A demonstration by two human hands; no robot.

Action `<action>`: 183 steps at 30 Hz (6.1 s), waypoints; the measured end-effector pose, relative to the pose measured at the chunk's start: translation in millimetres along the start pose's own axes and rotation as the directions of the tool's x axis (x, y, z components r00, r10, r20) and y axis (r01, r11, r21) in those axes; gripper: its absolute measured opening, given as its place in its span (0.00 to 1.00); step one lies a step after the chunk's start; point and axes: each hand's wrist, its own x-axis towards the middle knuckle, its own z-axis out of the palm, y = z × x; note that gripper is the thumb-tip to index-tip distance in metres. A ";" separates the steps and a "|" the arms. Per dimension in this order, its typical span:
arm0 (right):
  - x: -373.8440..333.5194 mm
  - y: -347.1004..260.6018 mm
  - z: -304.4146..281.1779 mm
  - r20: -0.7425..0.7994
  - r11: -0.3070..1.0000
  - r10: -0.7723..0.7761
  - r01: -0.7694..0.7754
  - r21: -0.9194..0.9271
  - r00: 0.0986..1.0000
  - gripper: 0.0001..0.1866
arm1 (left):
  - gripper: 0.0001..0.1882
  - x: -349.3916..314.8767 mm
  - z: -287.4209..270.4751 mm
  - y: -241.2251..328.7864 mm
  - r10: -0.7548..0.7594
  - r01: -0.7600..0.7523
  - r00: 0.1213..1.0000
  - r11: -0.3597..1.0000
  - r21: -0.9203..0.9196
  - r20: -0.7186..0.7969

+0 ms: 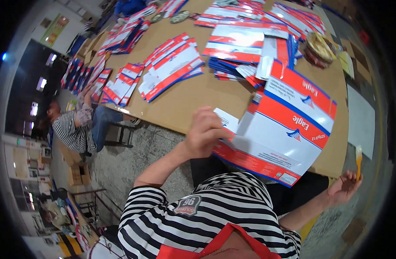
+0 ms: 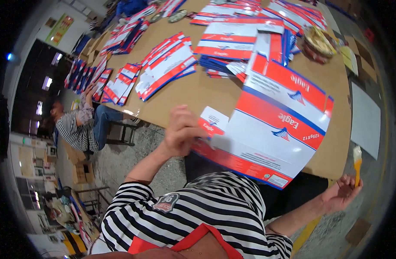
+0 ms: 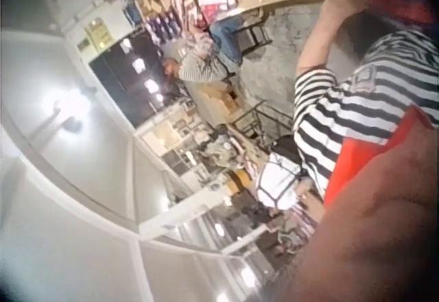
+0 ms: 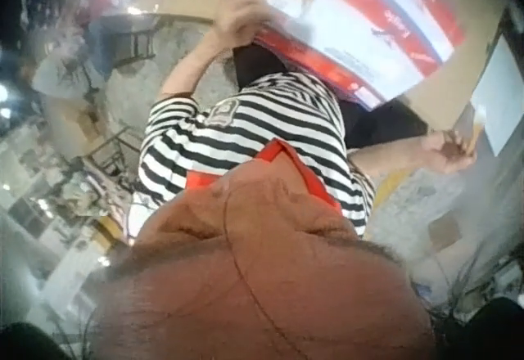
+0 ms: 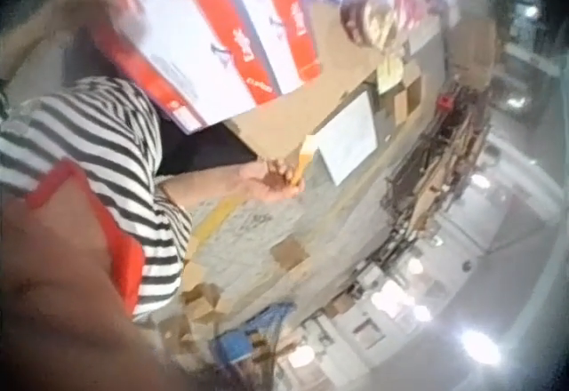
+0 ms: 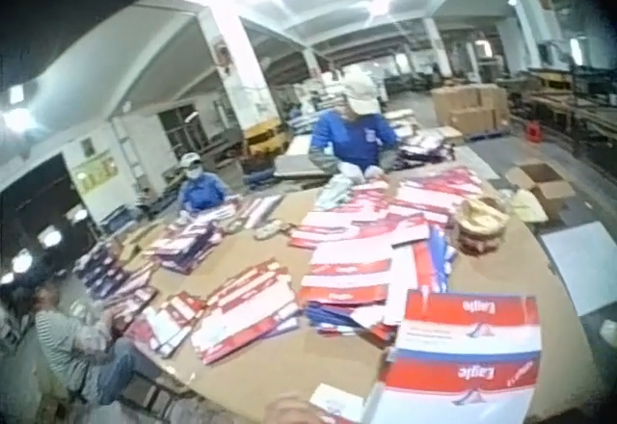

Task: The recorder is applying glue or adhesive to specific tabs on cardboard box templates using a small brush.

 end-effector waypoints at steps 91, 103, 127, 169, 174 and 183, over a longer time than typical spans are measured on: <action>-144.5 189.3 54.8 0.228 0.583 0.788 -0.576 -0.573 0.572 0.09 | 0.09 -83.0 132.4 -82.2 -0.537 0.512 0.843 0.821 -0.251 -0.037; -150.5 194.5 58.8 0.307 0.620 0.701 -0.336 -0.709 0.644 0.06 | 0.10 -82.0 132.5 -82.2 -0.535 0.511 0.843 0.829 -0.227 -0.059; -141.6 190.1 76.1 0.393 0.647 0.653 -0.208 -0.733 0.647 0.06 | 0.10 -80.1 131.7 -84.8 -0.449 0.429 0.892 0.879 -0.209 -0.058; -135.3 194.3 66.4 0.190 0.478 0.813 -0.445 -0.757 0.550 0.16 | 0.10 -81.6 132.1 -83.1 -0.515 0.491 0.855 0.842 -0.226 -0.063; -130.6 196.5 69.2 0.219 0.539 0.757 -0.400 -0.742 0.615 0.15 | 0.10 -80.8 131.6 -81.8 -0.517 0.493 0.853 0.842 -0.221 -0.069; -129.0 200.2 69.4 0.227 0.504 0.800 -0.418 -0.756 0.555 0.13 | 0.10 -79.1 132.0 -80.8 -0.523 0.498 0.851 0.835 -0.233 -0.056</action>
